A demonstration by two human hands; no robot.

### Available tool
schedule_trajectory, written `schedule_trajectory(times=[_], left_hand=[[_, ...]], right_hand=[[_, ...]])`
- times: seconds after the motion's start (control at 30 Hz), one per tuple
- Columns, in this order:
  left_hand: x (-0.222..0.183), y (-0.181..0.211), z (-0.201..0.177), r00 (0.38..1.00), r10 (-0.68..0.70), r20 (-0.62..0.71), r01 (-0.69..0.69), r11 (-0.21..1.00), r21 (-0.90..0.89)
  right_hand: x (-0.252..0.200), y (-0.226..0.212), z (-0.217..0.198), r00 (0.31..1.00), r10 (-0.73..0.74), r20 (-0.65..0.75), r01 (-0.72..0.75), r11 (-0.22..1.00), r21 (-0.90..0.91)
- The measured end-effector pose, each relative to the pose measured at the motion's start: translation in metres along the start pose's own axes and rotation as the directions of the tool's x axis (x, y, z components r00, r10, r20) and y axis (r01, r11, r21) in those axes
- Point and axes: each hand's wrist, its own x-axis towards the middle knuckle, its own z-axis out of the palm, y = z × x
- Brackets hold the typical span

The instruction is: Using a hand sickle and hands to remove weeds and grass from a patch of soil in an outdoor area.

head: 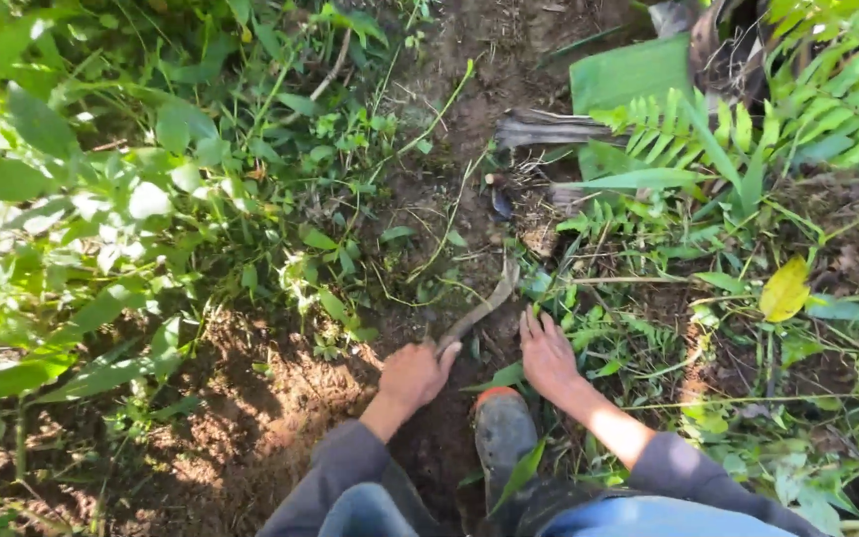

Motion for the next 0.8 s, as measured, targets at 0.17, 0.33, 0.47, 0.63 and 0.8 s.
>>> schedule_trajectory(times=[0.17, 0.33, 0.47, 0.63, 0.8], left_hand=[[-0.079, -0.085, 0.004, 0.975, 0.018, -0.222, 0.024, 0.982, 0.186], [-0.092, -0.066, 0.003, 0.969, 0.011, -0.245, 0.014, 0.995, 0.101], [-0.060, -0.019, -0.004, 0.980, 0.051, -0.192, -0.048, 0.999, 0.022], [-0.044, 0.004, -0.026, 0.998, 0.064, -0.008, -0.064, 0.997, 0.043], [-0.023, 0.023, -0.041, 0.993, 0.055, 0.102, -0.056, 0.998, 0.008]], right_hand=[[-0.002, 0.008, 0.008, 0.995, -0.062, -0.074, 0.062, 0.998, -0.011], [-0.002, 0.011, 0.018, 0.992, -0.105, -0.076, 0.105, 0.994, -0.008], [0.010, 0.022, 0.026, 0.977, -0.157, -0.144, 0.146, 0.986, -0.083], [-0.004, 0.016, 0.011, 0.984, -0.106, -0.145, 0.100, 0.994, -0.050], [-0.002, 0.022, 0.038, 0.964, -0.138, -0.226, 0.102, 0.981, -0.164]])
